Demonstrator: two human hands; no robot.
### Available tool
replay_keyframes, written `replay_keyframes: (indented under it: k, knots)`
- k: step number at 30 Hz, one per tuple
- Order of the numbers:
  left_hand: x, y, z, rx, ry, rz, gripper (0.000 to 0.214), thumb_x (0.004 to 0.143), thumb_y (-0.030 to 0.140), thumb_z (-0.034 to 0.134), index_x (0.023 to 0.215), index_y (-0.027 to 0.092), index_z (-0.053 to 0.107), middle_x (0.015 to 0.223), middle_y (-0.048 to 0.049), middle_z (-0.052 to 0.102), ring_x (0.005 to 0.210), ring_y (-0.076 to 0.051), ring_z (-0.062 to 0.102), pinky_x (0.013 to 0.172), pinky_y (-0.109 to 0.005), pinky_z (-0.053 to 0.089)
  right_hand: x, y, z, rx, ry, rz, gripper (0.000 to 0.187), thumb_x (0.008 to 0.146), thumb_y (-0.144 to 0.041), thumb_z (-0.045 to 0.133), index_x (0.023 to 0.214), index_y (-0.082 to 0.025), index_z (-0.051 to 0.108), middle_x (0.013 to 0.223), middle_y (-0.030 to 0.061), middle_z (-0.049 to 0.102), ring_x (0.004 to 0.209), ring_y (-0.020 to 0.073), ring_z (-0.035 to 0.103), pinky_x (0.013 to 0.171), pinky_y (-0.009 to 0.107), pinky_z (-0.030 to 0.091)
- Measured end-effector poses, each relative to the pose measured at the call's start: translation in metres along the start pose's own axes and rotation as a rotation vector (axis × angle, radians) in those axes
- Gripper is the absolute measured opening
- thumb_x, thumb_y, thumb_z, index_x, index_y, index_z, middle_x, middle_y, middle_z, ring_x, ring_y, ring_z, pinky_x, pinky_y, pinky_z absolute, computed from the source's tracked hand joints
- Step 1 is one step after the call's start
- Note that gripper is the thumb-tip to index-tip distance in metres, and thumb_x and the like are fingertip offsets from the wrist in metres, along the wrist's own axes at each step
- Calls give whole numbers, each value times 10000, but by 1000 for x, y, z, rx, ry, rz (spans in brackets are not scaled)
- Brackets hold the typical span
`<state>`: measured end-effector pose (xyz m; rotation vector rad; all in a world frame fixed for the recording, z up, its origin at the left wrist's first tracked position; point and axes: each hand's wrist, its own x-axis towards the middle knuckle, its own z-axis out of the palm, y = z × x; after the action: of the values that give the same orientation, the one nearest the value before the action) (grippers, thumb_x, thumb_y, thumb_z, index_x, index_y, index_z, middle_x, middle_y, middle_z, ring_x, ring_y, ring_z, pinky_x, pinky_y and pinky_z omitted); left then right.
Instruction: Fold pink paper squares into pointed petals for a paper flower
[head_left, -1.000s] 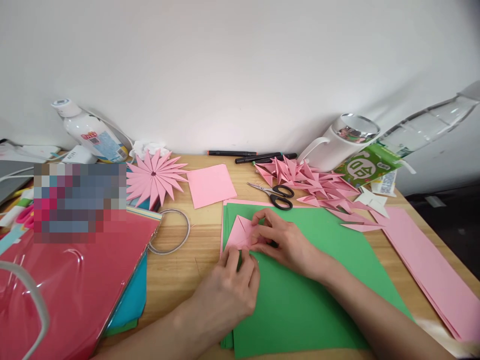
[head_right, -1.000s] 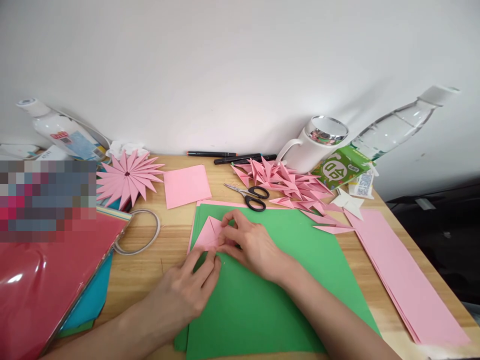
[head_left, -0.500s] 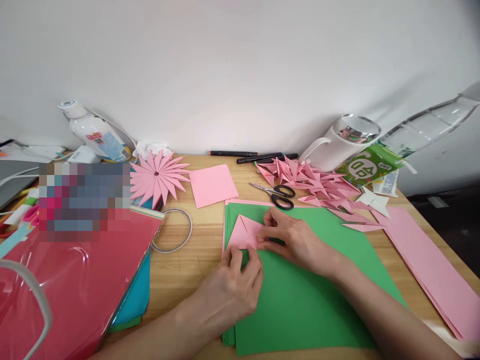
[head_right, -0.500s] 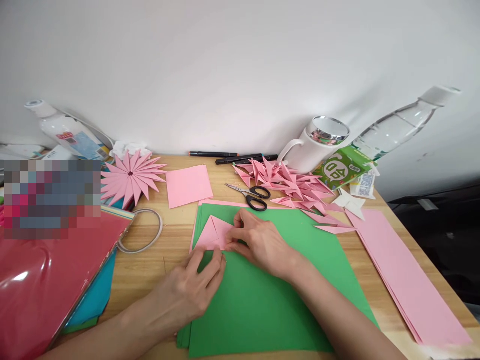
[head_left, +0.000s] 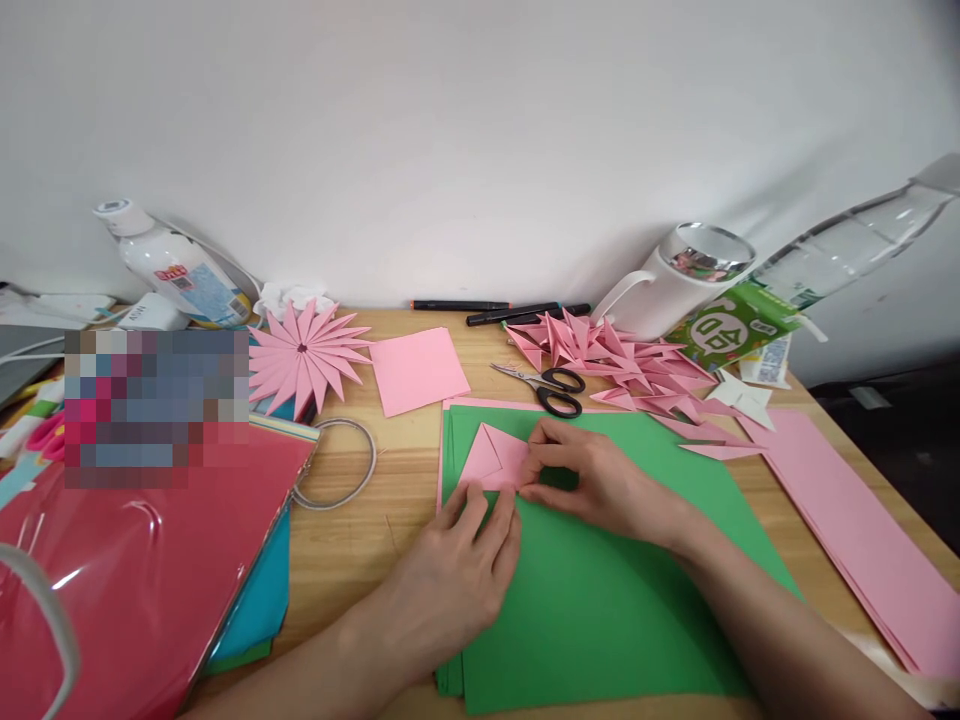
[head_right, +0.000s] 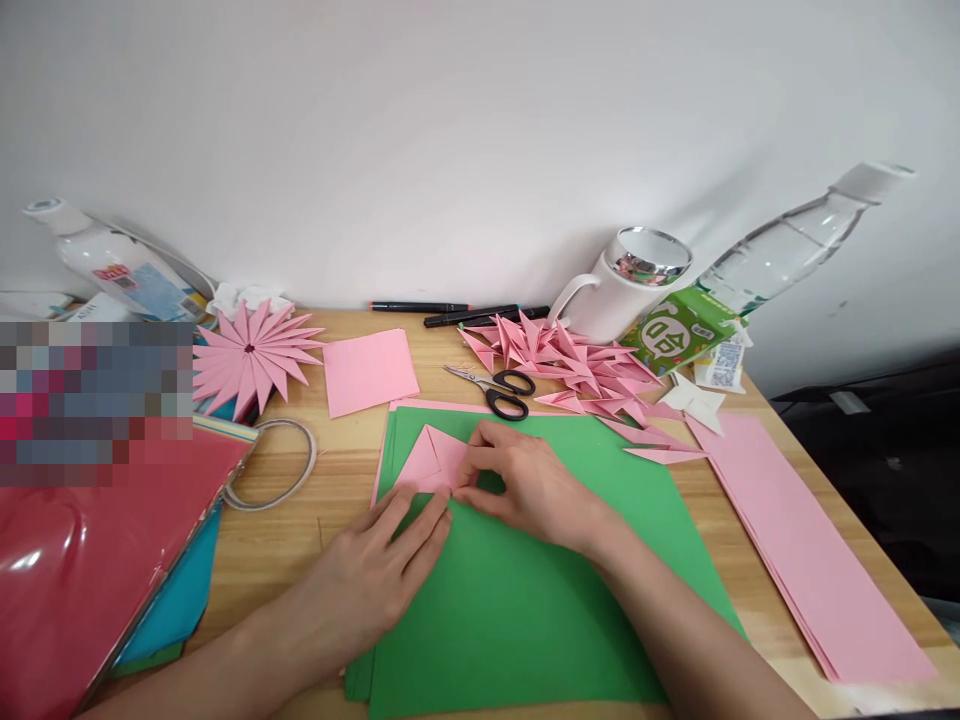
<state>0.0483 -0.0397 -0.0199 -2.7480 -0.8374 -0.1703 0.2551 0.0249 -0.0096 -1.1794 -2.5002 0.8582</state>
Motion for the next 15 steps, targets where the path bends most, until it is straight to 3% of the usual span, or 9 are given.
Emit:
replay_keyframes:
  k: [3,7,12,15]
  knots:
    - [1,-2,0,5,7,11,329,893,167,386,1145,54,565,1211,-170,585,1044,-279,565,885,-413,431,2,0,5,-9,61,-27,99,859,-243,563,813,-182,627,833,45,561,733,145,537,641,247,426]
    - [3,-7,-3,24,5,29,278,878,118,391,1028,22,604,1045,-184,638,995,-267,581,838,-380,437,4,0,5,-82,35,-24,119,876,-227,539,805,-179,622,806,42,573,725,146,536,643,244,413]
    - [4,-8,-5,11,9,-25,241,857,48,374,897,45,612,851,-153,646,872,-240,592,740,-351,464,3,0,-1,-122,-8,15,159,890,-253,515,792,-174,613,807,41,575,723,146,536,642,244,409]
    - [4,-7,-6,23,25,-94,191,803,12,423,804,66,606,717,-109,618,716,-219,578,601,-317,463,3,2,-2,-117,-14,10,160,889,-257,515,794,-179,618,810,39,578,724,144,540,644,243,410]
